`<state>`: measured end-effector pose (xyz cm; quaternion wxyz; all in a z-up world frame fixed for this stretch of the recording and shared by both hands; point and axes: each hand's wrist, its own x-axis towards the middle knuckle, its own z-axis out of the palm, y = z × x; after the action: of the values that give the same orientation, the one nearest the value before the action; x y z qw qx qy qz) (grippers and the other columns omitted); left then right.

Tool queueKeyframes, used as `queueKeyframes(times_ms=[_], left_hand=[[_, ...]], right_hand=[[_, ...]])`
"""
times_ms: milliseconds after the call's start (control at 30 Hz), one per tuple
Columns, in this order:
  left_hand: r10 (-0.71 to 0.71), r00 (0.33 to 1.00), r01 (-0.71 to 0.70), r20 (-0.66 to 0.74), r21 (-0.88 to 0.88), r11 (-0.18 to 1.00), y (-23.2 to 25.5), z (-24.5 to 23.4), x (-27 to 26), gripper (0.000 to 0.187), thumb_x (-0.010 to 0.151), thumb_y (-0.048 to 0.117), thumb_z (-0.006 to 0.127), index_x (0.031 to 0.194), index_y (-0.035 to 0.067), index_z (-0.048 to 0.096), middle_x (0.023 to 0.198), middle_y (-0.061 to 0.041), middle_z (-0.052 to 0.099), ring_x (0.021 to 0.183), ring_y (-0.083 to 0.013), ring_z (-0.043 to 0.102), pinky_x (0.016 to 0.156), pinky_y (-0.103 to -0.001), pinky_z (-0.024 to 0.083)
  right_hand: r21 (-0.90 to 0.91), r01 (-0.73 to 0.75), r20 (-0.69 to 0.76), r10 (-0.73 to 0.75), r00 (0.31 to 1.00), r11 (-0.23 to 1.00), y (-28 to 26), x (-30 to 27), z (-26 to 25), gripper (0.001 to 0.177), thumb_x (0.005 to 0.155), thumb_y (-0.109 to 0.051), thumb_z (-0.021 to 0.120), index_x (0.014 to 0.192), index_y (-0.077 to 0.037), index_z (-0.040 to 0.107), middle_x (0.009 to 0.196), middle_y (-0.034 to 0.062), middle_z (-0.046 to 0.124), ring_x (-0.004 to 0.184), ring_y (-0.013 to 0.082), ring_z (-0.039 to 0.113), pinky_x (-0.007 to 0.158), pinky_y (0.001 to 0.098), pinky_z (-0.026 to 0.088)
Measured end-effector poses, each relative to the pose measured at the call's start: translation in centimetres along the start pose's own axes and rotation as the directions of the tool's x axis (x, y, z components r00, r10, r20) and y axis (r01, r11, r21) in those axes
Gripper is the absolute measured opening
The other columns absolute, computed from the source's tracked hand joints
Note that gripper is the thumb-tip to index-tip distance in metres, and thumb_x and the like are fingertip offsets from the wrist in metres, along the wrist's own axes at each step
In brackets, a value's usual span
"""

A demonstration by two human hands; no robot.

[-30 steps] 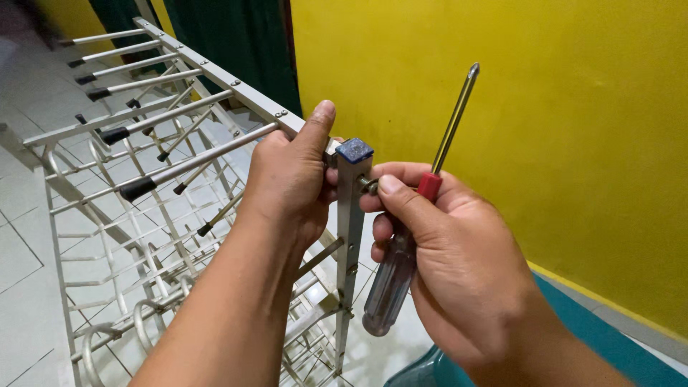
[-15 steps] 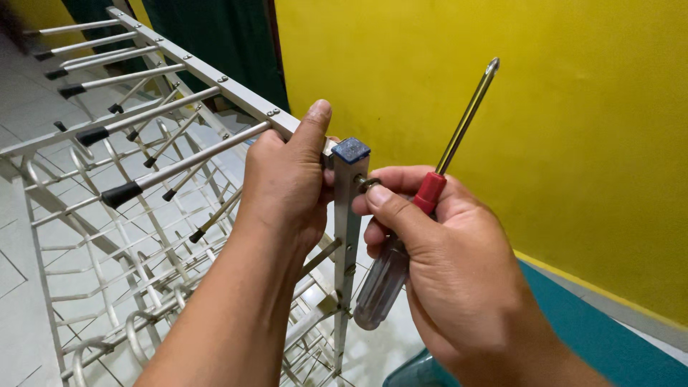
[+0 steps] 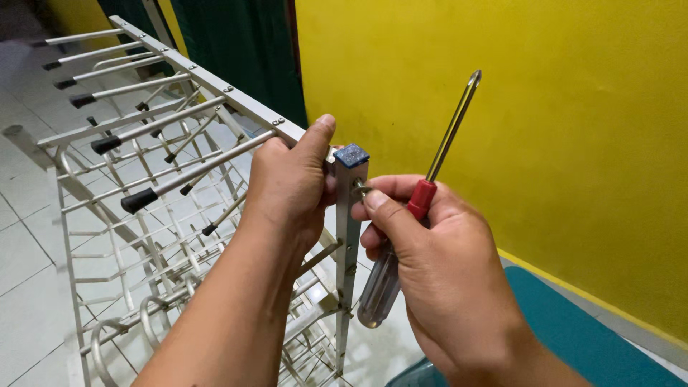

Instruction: The person uses a screwdriver to attach metal rods to a white metal dish rack frame, inserting and tightening screws at multiple connection points. The person repeatedly picks up screws from a nearby stool and secures them into the rack.

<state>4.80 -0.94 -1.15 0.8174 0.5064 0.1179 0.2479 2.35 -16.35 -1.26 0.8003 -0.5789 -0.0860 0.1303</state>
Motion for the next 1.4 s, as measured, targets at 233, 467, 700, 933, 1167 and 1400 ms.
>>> queueKeyframes(times_ms=[233,467,700,933,1167,1400], left_hand=[[0.009,0.998,-0.008,-0.056,0.012,1.000,0.1,0.1,0.0,0.025,0.092,0.019,0.070,0.080,0.002,0.057,0.061,-0.006,0.057,0.045,-0.0146,0.049,0.040,-0.033,0.043],[0.014,1.000,-0.014,-0.020,0.039,0.999,0.2,0.0,-0.1,0.031,0.093,0.022,0.069,0.074,0.001,0.058,0.058,-0.007,0.057,0.042,-0.0155,0.047,0.038,-0.033,0.037],[-0.030,0.996,0.034,0.082,-0.049,0.998,0.3,-0.8,0.4,0.032,0.095,0.026,0.068,0.081,-0.001,0.058,0.060,-0.008,0.056,0.043,-0.0153,0.048,0.040,-0.033,0.040],[-0.001,0.986,-0.002,0.164,0.018,1.000,0.2,-0.8,1.1,0.031,0.094,0.027,0.069,0.089,-0.002,0.062,0.062,-0.006,0.058,0.045,-0.0138,0.050,0.040,-0.032,0.041],[-0.002,0.980,0.016,0.197,-0.066,0.998,0.0,-0.6,1.1,0.028,0.093,0.025,0.070,0.089,-0.001,0.062,0.061,-0.005,0.058,0.044,-0.0141,0.050,0.038,-0.032,0.040],[-0.014,0.983,0.047,0.182,-0.176,0.983,-0.1,-0.8,0.6,0.026,0.093,0.024,0.070,0.088,0.000,0.060,0.061,-0.006,0.056,0.043,-0.0143,0.049,0.038,-0.033,0.037]], right_hand=[[0.113,0.005,0.134,-0.020,0.991,0.994,-0.1,0.3,-0.7,0.017,0.097,-0.006,0.067,0.112,0.003,0.065,0.093,0.0093,0.068,0.078,0.0176,0.060,0.072,0.0311,0.053],[0.060,-0.013,0.050,0.010,0.999,0.998,0.2,0.4,-0.6,0.019,0.098,-0.009,0.067,0.111,0.005,0.067,0.091,0.0090,0.068,0.076,0.0177,0.059,0.070,0.0311,0.051],[0.183,-0.057,0.011,0.056,0.998,0.982,0.2,0.1,0.2,0.015,0.097,-0.013,0.062,0.102,0.001,0.064,0.084,0.0067,0.064,0.072,0.0158,0.057,0.069,0.0299,0.051],[0.167,-0.075,-0.069,0.087,0.994,0.983,0.1,0.3,0.8,0.014,0.099,-0.016,0.059,0.101,-0.002,0.063,0.085,0.0052,0.064,0.073,0.0132,0.056,0.070,0.0291,0.051],[0.166,0.033,-0.091,-0.018,0.996,0.986,0.9,-0.3,1.3,0.012,0.104,-0.012,0.063,0.109,-0.002,0.061,0.092,0.0092,0.066,0.078,0.0174,0.060,0.075,0.0326,0.055],[0.087,0.079,-0.179,-0.062,0.982,0.993,0.6,-0.6,1.7,0.013,0.101,-0.013,0.063,0.107,-0.001,0.060,0.092,0.0103,0.066,0.077,0.0177,0.060,0.075,0.0322,0.055]])
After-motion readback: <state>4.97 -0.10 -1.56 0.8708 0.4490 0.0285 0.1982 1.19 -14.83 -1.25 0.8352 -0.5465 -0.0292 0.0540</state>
